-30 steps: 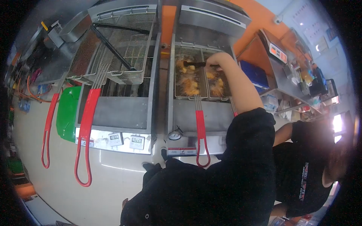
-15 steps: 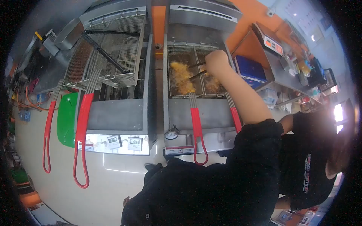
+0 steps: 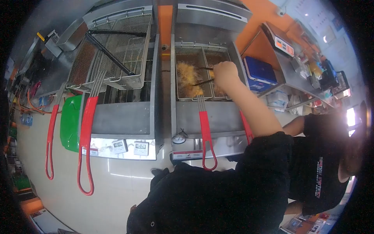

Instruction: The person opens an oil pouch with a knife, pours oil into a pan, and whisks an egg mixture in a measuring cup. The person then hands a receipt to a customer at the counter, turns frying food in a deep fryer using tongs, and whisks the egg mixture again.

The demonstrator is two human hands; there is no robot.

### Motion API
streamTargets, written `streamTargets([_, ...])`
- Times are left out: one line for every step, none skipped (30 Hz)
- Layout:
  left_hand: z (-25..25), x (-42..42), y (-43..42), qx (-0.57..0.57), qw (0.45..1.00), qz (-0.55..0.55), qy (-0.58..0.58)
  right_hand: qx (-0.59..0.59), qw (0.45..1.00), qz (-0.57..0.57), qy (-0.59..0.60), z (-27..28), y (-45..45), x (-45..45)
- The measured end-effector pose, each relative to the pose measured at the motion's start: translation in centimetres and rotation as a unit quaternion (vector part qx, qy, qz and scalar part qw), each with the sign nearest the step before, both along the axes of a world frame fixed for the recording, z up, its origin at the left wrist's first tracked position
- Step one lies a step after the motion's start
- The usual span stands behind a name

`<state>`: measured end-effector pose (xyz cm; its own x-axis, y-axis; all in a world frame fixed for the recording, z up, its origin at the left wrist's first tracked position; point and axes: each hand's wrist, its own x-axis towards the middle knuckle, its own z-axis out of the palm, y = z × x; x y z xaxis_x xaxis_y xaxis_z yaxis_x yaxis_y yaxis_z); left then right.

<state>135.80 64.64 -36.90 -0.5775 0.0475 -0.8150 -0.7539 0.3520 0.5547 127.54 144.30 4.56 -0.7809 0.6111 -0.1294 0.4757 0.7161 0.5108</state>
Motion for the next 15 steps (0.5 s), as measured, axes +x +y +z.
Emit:
streamTargets([0.0,0.1,0.0,0.001,1.000,0.004,-0.003,0.000,1.000,0.000,0.000,0.0,-0.2,-0.1])
streamTargets([0.0,0.2,0.2,0.001,1.000,0.005,-0.003,-0.013,1.000,-0.002,-0.022,0.1,-0.3,-0.2])
streamTargets([-0.3,0.2,0.3,0.012,1.000,0.013,0.000,-0.026,0.999,-0.005,-0.044,0.0,-0.4,-0.4])
streamTargets([-0.5,0.2,0.2,0.023,1.000,0.021,0.003,-0.027,0.999,-0.004,-0.044,-0.4,-0.4,-0.6])
streamTargets([-0.4,0.1,0.3,0.022,1.000,0.021,0.004,-0.023,0.999,-0.004,-0.026,-1.1,-0.1,-0.8])
streamTargets([-0.3,-0.1,0.5,0.015,1.000,0.015,0.001,-0.018,1.000,-0.005,-0.009,-1.7,0.0,-0.9])
streamTargets([-0.1,-0.2,0.6,0.009,1.000,0.010,-0.001,-0.018,1.000,-0.005,-0.009,-2.1,0.1,-1.0])
streamTargets([0.1,-0.4,0.9,0.009,1.000,0.009,0.000,-0.020,1.000,0.002,0.011,-2.3,0.1,-1.1])
streamTargets([0.4,-0.5,1.1,-0.004,1.000,0.008,-0.007,-0.023,0.999,0.010,0.031,-2.4,0.2,-1.1])
streamTargets([0.6,-0.6,1.2,-0.017,1.000,0.008,-0.014,-0.022,0.999,0.011,0.031,-2.3,0.4,-1.1])
streamTargets([1.1,-0.7,1.6,-0.017,1.000,0.008,-0.014,-0.015,1.000,0.010,0.025,-2.2,0.8,-1.1])
streamTargets([1.5,-0.7,1.8,-0.021,1.000,0.008,-0.003,-0.007,1.000,0.010,0.020,-2.1,1.1,-1.0])
streamTargets([1.9,-0.8,2.1,-0.025,1.000,0.007,0.007,-0.007,1.000,0.011,0.020,-1.7,1.3,-0.9])
streamTargets([1.7,-0.8,2.1,-0.026,1.000,0.008,0.008,-0.007,0.999,0.009,0.035,-1.0,1.3,-0.8])
streamTargets([1.2,-0.8,1.8,-0.026,1.000,0.008,0.011,-0.006,0.999,0.006,0.050,-0.6,1.5,-0.6])
